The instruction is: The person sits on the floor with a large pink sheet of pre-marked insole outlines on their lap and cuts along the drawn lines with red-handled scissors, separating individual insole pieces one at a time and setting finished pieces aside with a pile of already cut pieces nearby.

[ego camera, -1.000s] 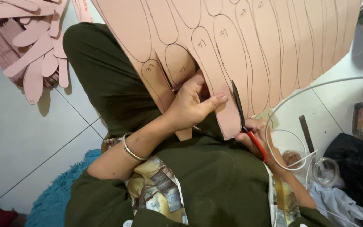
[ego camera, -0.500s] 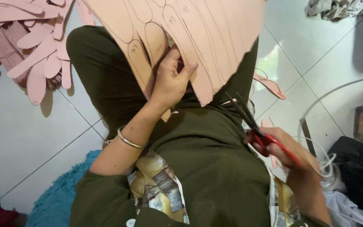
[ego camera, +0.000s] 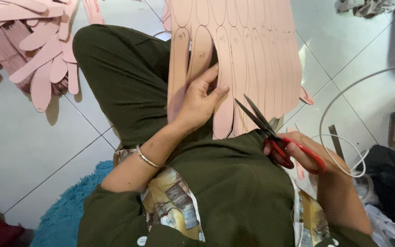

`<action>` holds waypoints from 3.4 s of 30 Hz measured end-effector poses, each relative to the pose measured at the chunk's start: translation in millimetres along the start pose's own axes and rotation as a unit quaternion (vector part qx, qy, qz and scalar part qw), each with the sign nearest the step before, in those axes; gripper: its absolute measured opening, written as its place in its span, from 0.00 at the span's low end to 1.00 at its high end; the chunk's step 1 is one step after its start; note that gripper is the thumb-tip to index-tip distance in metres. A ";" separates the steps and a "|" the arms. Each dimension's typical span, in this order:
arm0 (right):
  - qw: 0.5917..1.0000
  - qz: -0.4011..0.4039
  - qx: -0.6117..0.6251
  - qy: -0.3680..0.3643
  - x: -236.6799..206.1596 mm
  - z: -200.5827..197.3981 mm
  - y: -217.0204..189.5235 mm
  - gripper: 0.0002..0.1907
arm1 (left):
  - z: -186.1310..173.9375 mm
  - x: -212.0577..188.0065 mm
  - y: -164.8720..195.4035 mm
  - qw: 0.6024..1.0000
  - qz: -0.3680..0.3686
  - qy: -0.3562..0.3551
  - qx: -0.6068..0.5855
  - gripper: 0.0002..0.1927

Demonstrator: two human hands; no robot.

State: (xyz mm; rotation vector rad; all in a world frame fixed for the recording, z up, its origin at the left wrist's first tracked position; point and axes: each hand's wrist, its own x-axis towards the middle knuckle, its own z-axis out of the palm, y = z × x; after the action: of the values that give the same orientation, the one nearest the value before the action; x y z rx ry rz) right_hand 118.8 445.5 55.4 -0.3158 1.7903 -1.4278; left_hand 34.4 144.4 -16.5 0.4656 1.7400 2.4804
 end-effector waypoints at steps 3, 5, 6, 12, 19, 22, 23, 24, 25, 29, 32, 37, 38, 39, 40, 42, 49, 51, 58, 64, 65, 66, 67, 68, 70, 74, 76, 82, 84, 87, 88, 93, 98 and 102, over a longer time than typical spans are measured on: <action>0.999 0.001 0.047 -0.026 6.1 1.4 6.6 0.45 | 6.9 1.1 -2.4 0.999 -0.019 0.021 -0.043 0.29; 0.997 0.008 0.063 -0.036 9.0 -0.1 11.5 0.48 | 11.2 3.3 -4.8 0.998 -0.014 0.032 -0.060 0.29; 0.997 0.006 0.067 -0.034 9.4 -1.3 13.6 0.49 | 12.1 4.7 -5.9 0.997 -0.010 0.039 -0.068 0.30; 0.998 -0.006 0.062 -0.024 -0.5 -7.4 14.2 0.46 | 13.4 8.7 -11.1 1.000 -0.015 0.022 -0.013 0.30; 0.996 0.074 0.021 0.039 -2.9 -4.3 28.4 0.43 | 10.8 5.0 -13.2 0.976 -0.135 0.056 -0.159 0.26; 0.997 0.043 0.051 0.026 7.7 -2.8 41.5 0.43 | 14.8 3.4 -11.8 0.987 -0.113 0.066 -0.089 0.28; 0.995 0.055 0.071 0.034 11.1 -1.2 45.0 0.45 | 16.7 2.7 -10.4 0.987 -0.110 0.073 -0.093 0.29; 0.993 0.066 0.089 0.044 14.4 -0.4 47.4 0.46 | 18.7 3.1 -8.8 0.986 -0.106 0.080 -0.098 0.30; 0.990 0.076 0.105 0.054 17.6 -0.4 48.5 0.47 | 20.7 3.9 -6.7 0.992 -0.083 0.080 -0.054 0.32; 0.989 0.014 0.142 0.037 27.9 2.5 45.6 0.54 | 30.0 4.2 2.7 0.992 -0.017 0.091 0.082 0.36; 0.988 0.016 0.141 0.062 35.8 6.9 39.8 0.56 | 38.5 6.7 6.2 0.991 -0.010 0.101 0.083 0.36; 0.983 0.023 0.151 0.105 44.6 21.0 36.7 0.53 | 44.8 1.8 4.1 0.993 -0.027 0.105 0.036 0.30; 0.984 0.025 0.146 0.103 45.0 22.3 36.6 0.53 | 43.4 1.5 3.2 0.993 -0.018 0.103 0.049 0.28; 0.985 0.027 0.141 0.101 45.4 23.6 36.7 0.52 | 41.7 2.0 2.3 0.993 -0.010 0.101 0.062 0.27; 0.985 0.030 0.136 0.099 45.2 25.4 37.0 0.51 | 37.7 3.7 1.5 0.993 -0.041 0.089 0.069 0.26; 0.987 0.026 0.113 0.108 44.2 28.0 37.2 0.51 | 26.7 11.6 -0.3 0.989 -0.101 0.066 0.080 0.24; 0.989 0.058 0.066 0.120 40.9 35.6 32.2 0.42 | 10.8 37.8 -12.7 0.986 -0.157 0.015 0.057 0.15; 0.989 0.031 0.027 0.139 39.2 38.1 29.8 0.39 | 13.4 38.2 -13.7 0.986 -0.052 0.031 0.158 0.14; 0.982 -0.066 -0.035 0.173 35.9 47.0 18.8 0.38 | 28.1 22.5 9.0 0.998 0.009 0.009 -0.055 0.15; 0.954 -0.101 -0.145 0.242 37.9 57.7 16.2 0.48 | 37.4 -10.4 37.7 0.998 0.051 0.036 0.024 0.17; 0.955 -0.107 -0.127 0.244 38.5 59.4 17.8 0.48 | 38.4 -13.9 40.9 0.998 0.058 0.034 0.016 0.17; 0.956 -0.114 -0.110 0.245 39.8 60.9 20.1 0.49 | 39.5 -17.0 43.4 0.997 0.067 0.032 0.007 0.18; 0.957 -0.121 -0.094 0.247 40.6 61.8 22.7 0.50 | 40.7 -19.7 45.2 0.998 0.062 0.032 -0.002 0.17; 0.958 -0.112 -0.083 0.250 40.2 62.6 25.6 0.50 | 41.8 -22.4 46.5 0.998 0.057 0.032 -0.012 0.17; 0.960 -0.094 -0.059 0.255 38.3 63.9 32.1 0.52 | 43.3 -25.2 47.1 0.997 0.057 0.031 -0.030 0.17; 0.953 -0.075 -0.093 0.279 36.3 67.0 44.4 0.50 | 45.2 -28.1 44.2 0.995 0.068 0.033 -0.059 0.18; 0.950 -0.060 -0.075 0.297 36.8 70.1 48.0 0.51 | 45.2 -29.6 42.6 0.996 0.070 0.038 -0.051 0.18; 0.952 -0.142 -0.082 0.258 38.7 65.1 40.0 0.49 | 50.8 -29.8 35.4 0.995 0.058 0.068 -0.038 0.21; 0.943 -0.147 -0.122 0.271 44.7 61.6 36.0 0.48 | 54.3 -28.1 32.4 0.996 0.045 0.075 0.014 0.22; 0.945 -0.121 -0.116 0.281 48.9 62.2 33.7 0.50 | 54.4 -25.5 29.8 0.994 0.059 0.093 0.025 0.25; 0.947 -0.109 -0.103 0.283 50.4 61.5 34.0 0.51 | 54.1 -24.2 29.4 0.994 0.069 0.090 -0.002 0.25; 0.932 -0.112 -0.189 0.289 53.6 54.1 42.0 0.49 | 48.0 -23.9 34.6 0.994 0.072 0.086 -0.013 0.24; 0.938 -0.084 -0.164 0.293 53.2 52.8 48.8 0.47 | 31.1 -17.4 50.5 0.995 0.052 0.068 0.045 0.16; 0.925 -0.119 -0.221 0.287 54.9 49.7 43.5 0.48 | 23.3 -5.5 57.7 0.998 -0.006 0.066 -0.012 0.11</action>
State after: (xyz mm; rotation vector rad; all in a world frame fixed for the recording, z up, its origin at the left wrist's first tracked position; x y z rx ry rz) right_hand 131.0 390.3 -9.2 -0.3787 2.6435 -1.3497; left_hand 52.7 143.8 43.2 0.2938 1.7495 2.5763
